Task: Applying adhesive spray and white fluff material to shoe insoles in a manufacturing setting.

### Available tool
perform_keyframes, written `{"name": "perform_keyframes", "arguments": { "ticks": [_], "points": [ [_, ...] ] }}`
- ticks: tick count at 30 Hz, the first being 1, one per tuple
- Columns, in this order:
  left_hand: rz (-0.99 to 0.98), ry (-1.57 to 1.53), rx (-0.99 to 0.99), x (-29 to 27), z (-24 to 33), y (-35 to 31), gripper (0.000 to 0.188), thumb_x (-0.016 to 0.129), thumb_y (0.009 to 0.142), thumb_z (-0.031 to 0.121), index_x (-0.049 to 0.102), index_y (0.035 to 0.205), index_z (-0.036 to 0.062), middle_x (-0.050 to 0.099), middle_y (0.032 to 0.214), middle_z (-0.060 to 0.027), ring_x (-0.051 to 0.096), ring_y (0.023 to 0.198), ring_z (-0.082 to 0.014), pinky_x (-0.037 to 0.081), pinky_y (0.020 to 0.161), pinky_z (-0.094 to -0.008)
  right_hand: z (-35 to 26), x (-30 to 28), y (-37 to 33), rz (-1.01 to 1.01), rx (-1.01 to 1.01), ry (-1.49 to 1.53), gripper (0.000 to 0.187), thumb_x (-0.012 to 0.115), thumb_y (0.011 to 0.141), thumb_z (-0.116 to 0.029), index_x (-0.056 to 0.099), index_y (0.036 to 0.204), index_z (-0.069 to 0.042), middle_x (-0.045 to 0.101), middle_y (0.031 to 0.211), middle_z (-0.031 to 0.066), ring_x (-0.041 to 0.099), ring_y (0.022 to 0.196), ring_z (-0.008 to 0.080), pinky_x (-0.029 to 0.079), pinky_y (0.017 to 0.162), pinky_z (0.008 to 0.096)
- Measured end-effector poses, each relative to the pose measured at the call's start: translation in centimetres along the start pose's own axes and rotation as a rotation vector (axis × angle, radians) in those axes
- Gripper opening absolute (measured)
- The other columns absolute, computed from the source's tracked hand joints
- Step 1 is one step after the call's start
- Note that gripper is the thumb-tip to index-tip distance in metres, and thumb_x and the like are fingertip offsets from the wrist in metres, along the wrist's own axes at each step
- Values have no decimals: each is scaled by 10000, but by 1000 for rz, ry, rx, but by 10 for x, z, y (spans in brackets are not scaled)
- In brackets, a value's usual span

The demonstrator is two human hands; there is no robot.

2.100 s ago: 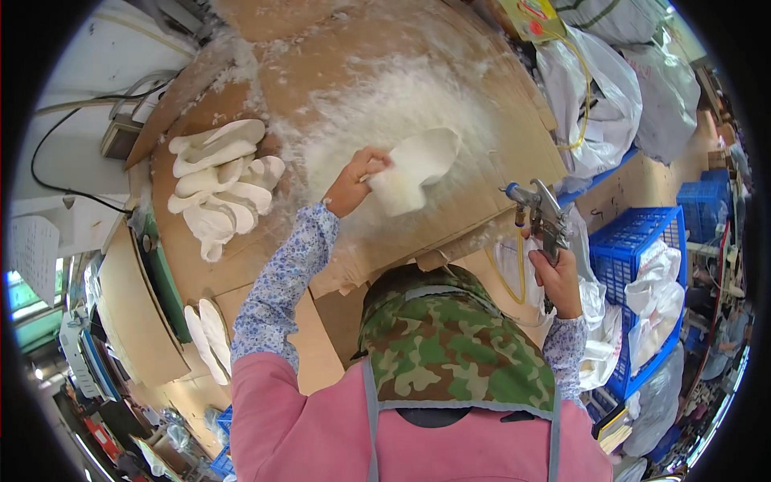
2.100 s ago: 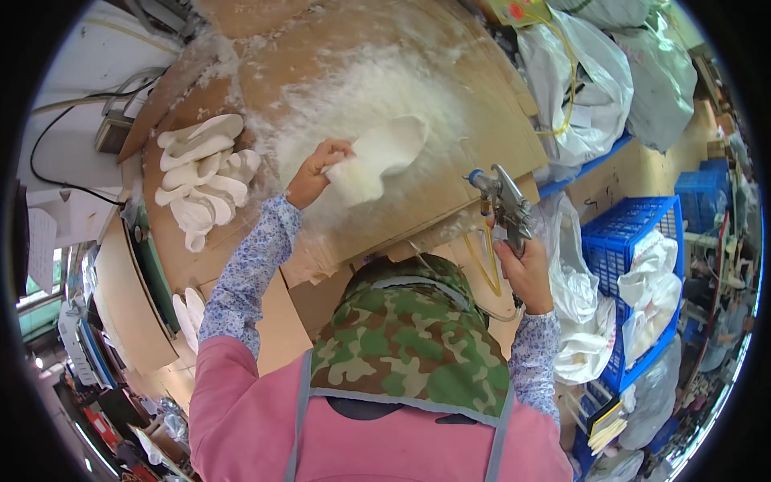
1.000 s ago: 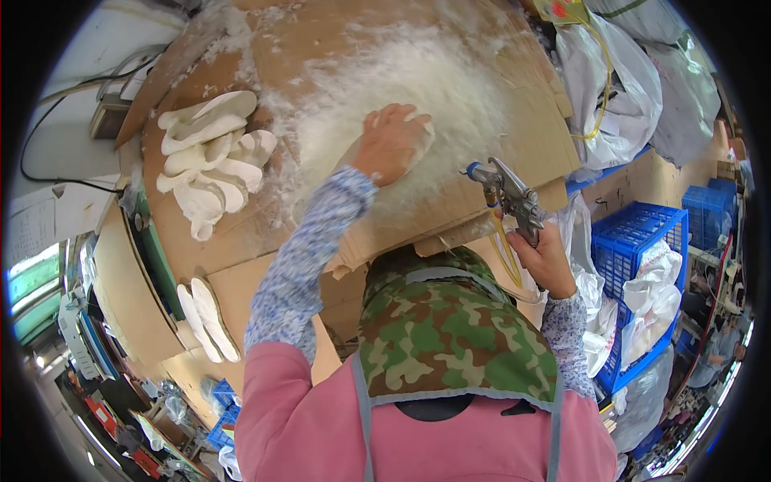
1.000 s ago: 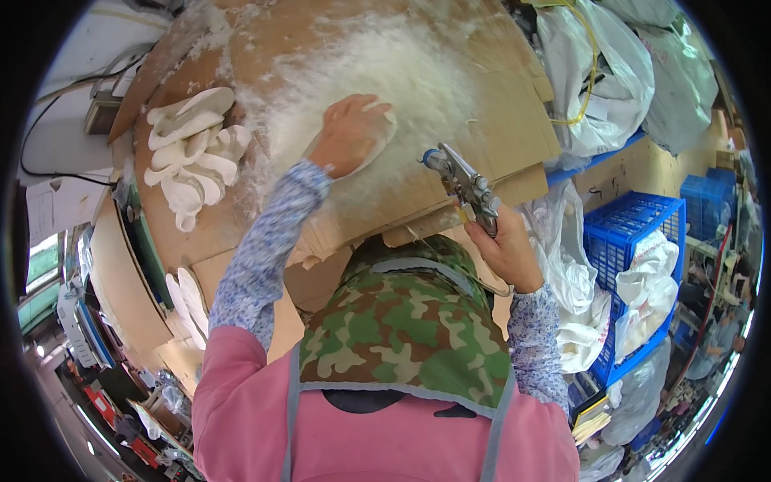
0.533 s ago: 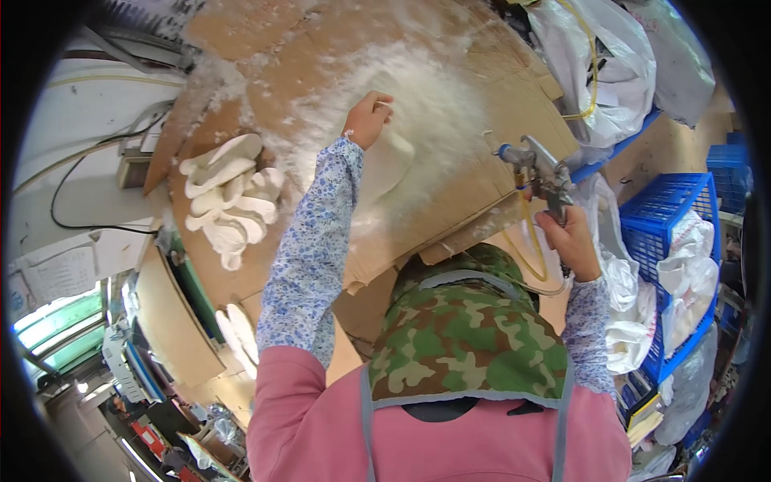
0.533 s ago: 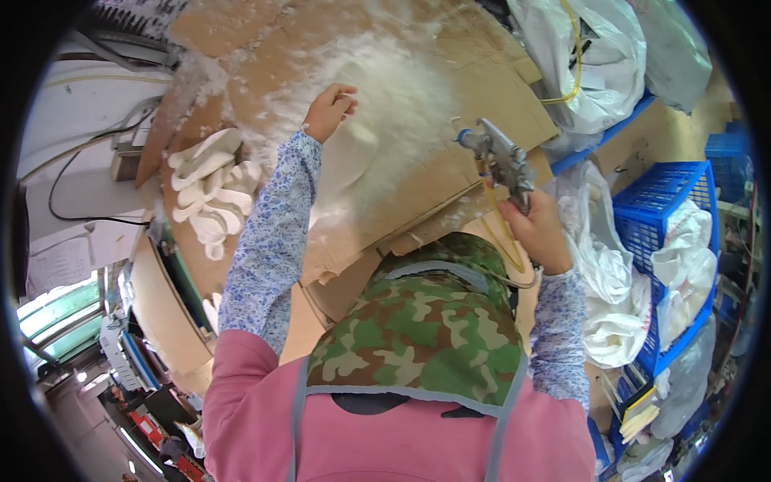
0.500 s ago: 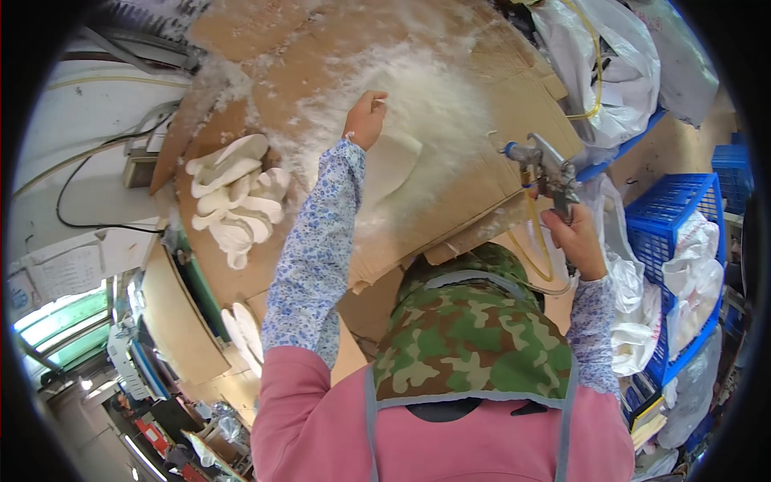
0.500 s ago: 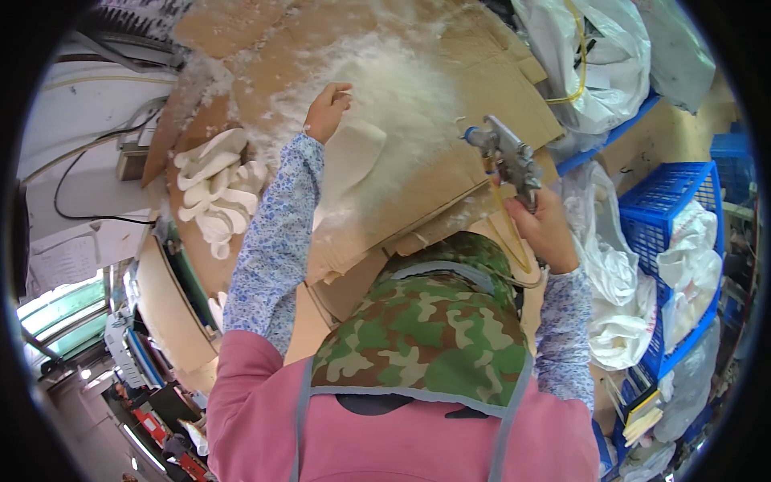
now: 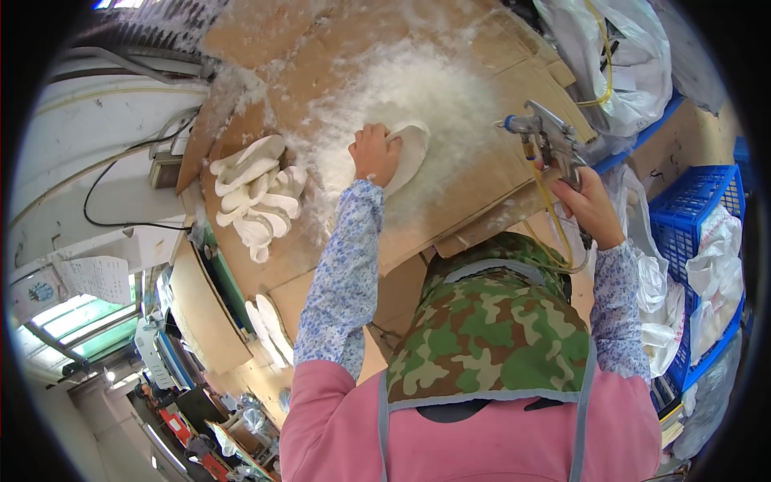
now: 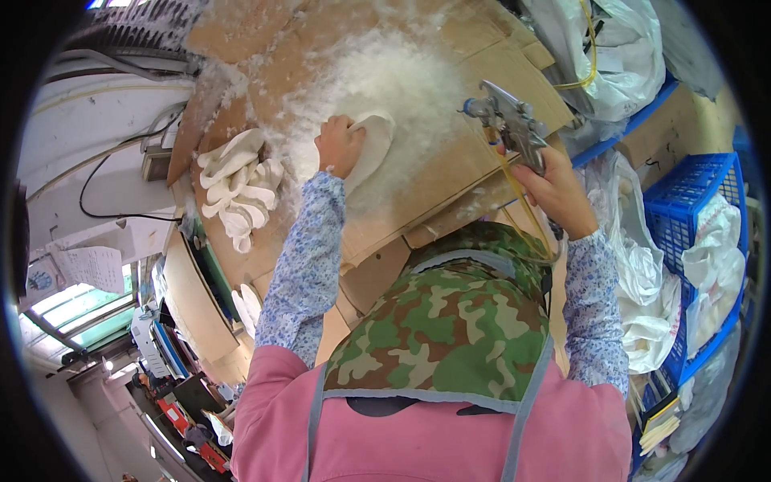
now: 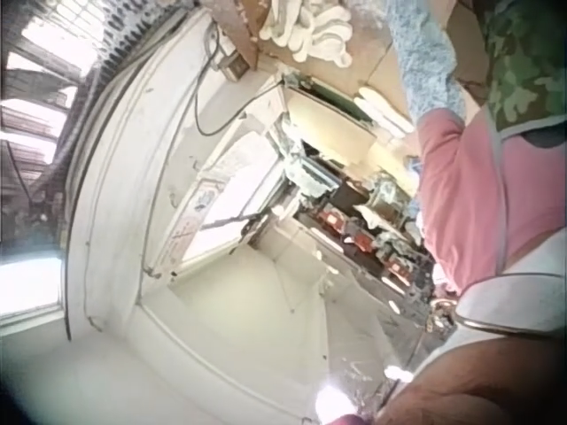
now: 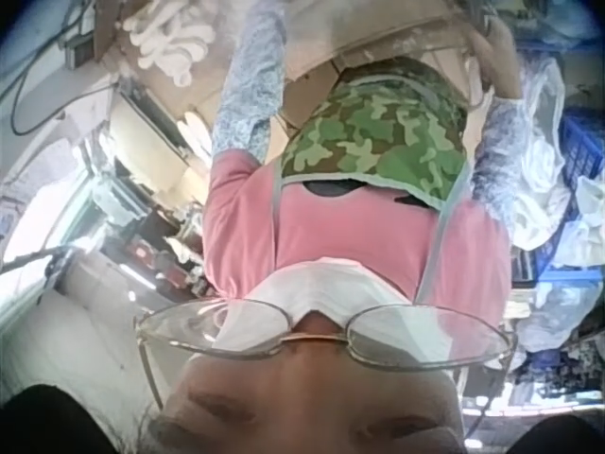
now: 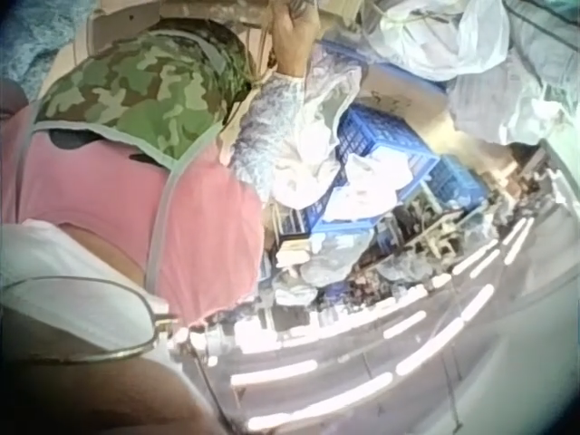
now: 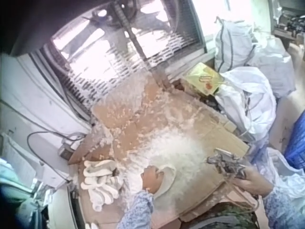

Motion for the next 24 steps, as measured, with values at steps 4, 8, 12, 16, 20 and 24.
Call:
{"name": "perform_keyframes", "arguments": {
  "ticks": [4,8,12,16,20,24],
  "points": [
    [-268,-574,-138,-23,22,0,272,634,864,250,555,997,27,631,876,-132,594,791,-265,460,710,-348,-13,5,23,-44,-90,-110,323,666,830,-102,620,1137,-14,606,824,-4,485,624,60,412,534,229],
    [-280,-785,-39,-39,41,-7,253,641,882,222,553,1010,23,620,840,-74,576,756,-135,459,680,-306,-35,42,65,-99,-355,26,480,800,710,-182,610,1105,13,633,967,78,598,817,137,475,691,270],
    [-429,-1113,-143,-50,75,-21,231,611,921,189,532,1052,16,607,896,-34,553,793,-69,462,692,-240,-52,67,86,-201,-304,-58,509,798,717,-167,607,1164,-15,637,1033,68,610,857,163,482,791,304],
    [-423,-1249,-153,-65,81,-31,238,586,954,216,518,1067,17,616,902,-30,558,787,-54,464,674,-221,-58,77,96,-169,-356,-84,440,773,739,-152,627,1138,-38,642,956,46,577,754,123,474,686,274],
    [-383,-1308,-172,-75,75,-39,231,571,966,237,527,1045,25,625,869,-16,564,738,-47,455,651,-205,-64,84,92,-280,-186,103,326,691,796,-98,638,1114,-54,626,812,-2,473,570,50,381,495,228],
    [-368,-1362,-207,-77,74,-46,202,558,965,196,541,1080,31,619,941,-6,567,800,-39,457,707,-195,-72,88,89,-297,-224,83,317,672,801,-80,636,1114,-43,619,809,-1,461,541,54,381,490,222]
  ]
}}
Point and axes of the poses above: each hand's wrist, its own y-axis towards the middle knuckle, its own x-axis out of the palm, z = x × y, the point moved 6 cm from there along y, towards the middle knuckle
